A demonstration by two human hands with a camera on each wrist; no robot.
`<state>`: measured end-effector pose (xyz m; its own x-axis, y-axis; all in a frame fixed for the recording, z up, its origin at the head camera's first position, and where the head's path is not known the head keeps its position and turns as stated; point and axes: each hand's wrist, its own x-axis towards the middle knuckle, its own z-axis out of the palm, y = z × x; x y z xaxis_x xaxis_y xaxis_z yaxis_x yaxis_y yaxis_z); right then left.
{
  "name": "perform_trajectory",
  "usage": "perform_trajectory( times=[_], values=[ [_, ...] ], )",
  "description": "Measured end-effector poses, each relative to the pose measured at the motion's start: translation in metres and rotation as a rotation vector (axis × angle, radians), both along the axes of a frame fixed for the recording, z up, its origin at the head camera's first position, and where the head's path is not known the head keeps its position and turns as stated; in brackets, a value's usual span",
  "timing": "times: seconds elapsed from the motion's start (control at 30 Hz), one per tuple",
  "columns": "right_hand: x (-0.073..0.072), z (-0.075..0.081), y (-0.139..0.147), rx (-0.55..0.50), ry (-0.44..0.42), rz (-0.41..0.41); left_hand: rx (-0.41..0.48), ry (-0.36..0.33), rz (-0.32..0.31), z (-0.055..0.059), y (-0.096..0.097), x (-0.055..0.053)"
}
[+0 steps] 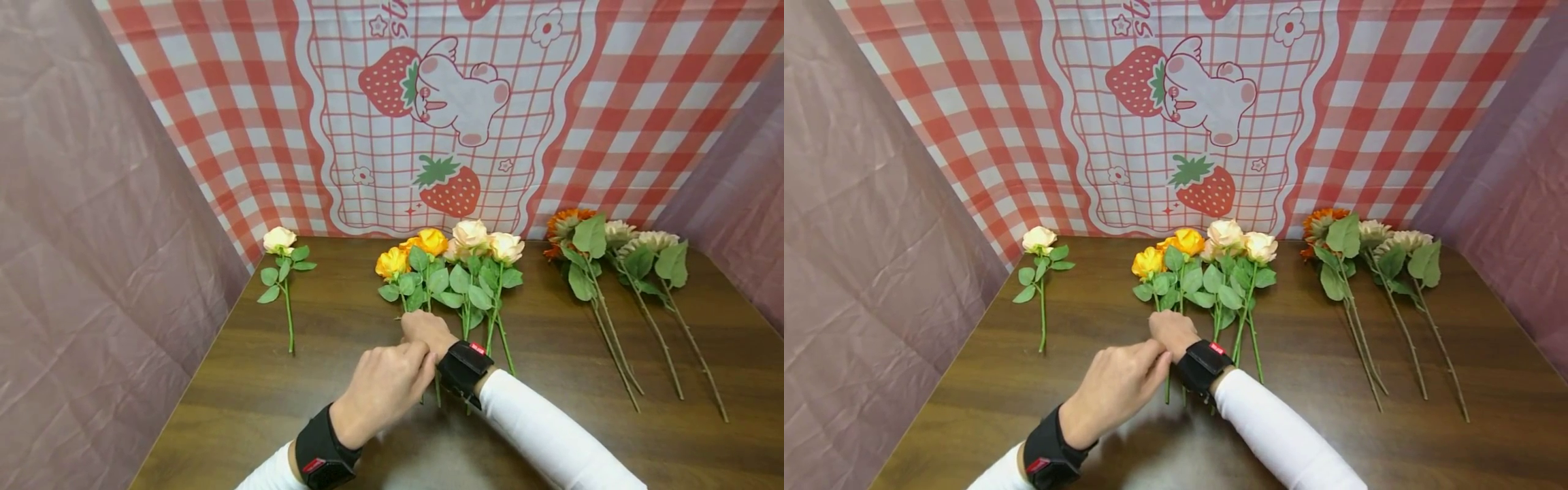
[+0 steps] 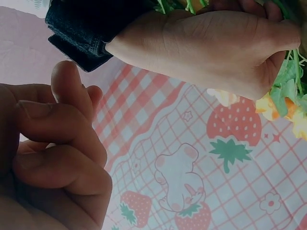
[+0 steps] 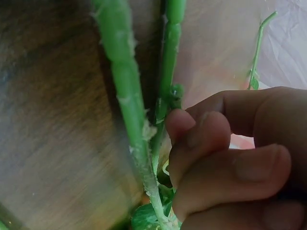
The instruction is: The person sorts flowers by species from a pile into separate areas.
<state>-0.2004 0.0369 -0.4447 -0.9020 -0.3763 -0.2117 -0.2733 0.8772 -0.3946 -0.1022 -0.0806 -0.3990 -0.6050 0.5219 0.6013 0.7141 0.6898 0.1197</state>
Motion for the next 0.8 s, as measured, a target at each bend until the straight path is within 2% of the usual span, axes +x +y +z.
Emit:
perform_trajectory(
  times=[0.2,0.3,0.4,0.5,0.63,0.73,0.8],
  values=[
    [0.003,0.005,0.000,-0.011,0.017,-0.002,0.007,-0.008,0.007,0.001,-0.002,-0.002],
    [0.006,0.010,0.001,-0.025,0.054,-0.018,0.025,-0.031,0.046,0.003,-0.010,-0.012],
    [0.012,0.019,0.007,-0.065,0.091,-0.042,0.043,-0.078,0.179,0.005,-0.027,-0.031],
    [0.021,0.030,0.019,-0.154,0.117,-0.064,0.033,-0.163,0.388,0.002,-0.054,-0.057],
    [0.035,0.041,0.040,-0.283,0.186,-0.073,-0.004,-0.390,0.619,-0.008,-0.100,-0.090],
    [0.043,0.045,0.055,-0.335,0.235,-0.090,-0.014,-0.571,0.722,-0.017,-0.135,-0.111],
    [0.048,0.046,0.063,-0.358,0.244,-0.101,-0.016,-0.662,0.768,-0.023,-0.154,-0.121]
  ],
)
